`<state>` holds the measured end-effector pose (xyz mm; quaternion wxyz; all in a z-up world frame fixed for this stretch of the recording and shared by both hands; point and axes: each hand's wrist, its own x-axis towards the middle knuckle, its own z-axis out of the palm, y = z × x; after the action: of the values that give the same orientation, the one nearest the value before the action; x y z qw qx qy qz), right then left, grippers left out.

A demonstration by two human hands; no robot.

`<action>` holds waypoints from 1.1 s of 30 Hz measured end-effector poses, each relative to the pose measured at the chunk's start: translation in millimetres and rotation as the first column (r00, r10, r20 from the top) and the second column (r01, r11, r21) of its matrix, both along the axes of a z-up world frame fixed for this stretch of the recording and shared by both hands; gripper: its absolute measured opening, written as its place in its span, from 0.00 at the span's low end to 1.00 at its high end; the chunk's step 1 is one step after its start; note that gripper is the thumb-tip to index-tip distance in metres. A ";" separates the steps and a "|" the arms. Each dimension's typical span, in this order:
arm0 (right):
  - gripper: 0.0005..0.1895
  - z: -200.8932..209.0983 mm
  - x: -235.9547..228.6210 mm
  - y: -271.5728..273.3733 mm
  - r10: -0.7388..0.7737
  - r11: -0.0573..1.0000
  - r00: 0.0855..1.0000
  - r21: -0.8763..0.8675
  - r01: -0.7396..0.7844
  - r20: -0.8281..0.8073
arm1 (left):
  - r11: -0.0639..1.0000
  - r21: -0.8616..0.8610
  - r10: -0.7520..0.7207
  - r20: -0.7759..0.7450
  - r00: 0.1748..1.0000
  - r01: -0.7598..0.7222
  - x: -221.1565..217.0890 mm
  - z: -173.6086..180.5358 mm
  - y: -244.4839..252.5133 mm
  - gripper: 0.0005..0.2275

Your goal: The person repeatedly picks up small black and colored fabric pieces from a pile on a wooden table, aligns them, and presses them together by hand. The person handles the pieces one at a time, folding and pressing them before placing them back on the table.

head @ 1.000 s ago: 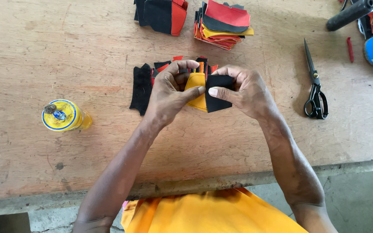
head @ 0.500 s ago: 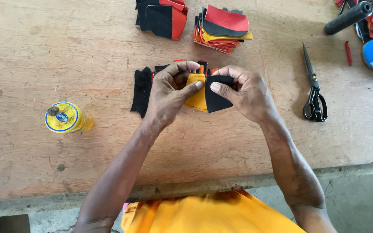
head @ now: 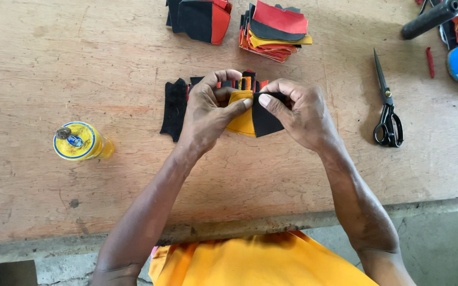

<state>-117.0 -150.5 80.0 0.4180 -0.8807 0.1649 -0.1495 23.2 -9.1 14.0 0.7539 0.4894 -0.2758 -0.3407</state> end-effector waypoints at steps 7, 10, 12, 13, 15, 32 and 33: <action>0.10 -1.0 3.6 -0.2 0.009 0.998 1.000 -0.060 -0.008 0.008 | 0.999 -0.032 0.023 0.004 1.000 -0.023 -0.8 -4.1 -2.6 0.19; 0.10 -1.4 4.0 -0.1 0.015 0.998 1.000 -0.058 -0.016 -0.010 | 0.999 -0.032 0.022 0.007 1.000 -0.022 -0.9 -4.6 -2.7 0.19; 0.10 -1.8 4.2 -0.1 0.024 0.998 1.000 -0.060 -0.024 0.000 | 0.999 -0.025 0.022 0.015 1.000 -0.021 -1.7 -4.2 -2.6 0.18; 0.10 -1.6 4.7 -0.4 0.029 0.998 1.000 -0.061 -0.029 0.006 | 1.000 -0.015 0.024 0.026 0.999 -0.024 -1.6 -3.4 -2.2 0.18; 0.10 -1.3 4.7 -0.1 -0.001 0.998 1.000 -0.061 0.000 -0.023 | 1.000 -0.003 0.027 0.032 0.999 -0.027 -1.4 -1.5 -1.8 0.18; 0.09 -12.2 4.5 -0.9 0.020 0.995 0.999 -0.101 -0.025 -0.047 | 0.999 0.051 0.005 0.044 0.999 -0.007 -2.0 -0.4 -1.2 0.18; 0.10 -13.4 4.6 -1.5 0.001 0.996 0.997 -0.089 -0.008 -0.076 | 0.999 0.043 -0.006 0.019 1.000 0.005 -0.5 -4.6 -1.9 0.18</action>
<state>-112.4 -152.0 66.6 0.3722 -0.9039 0.1717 -0.1225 22.7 -11.0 9.4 0.7396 0.5079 -0.2769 -0.3441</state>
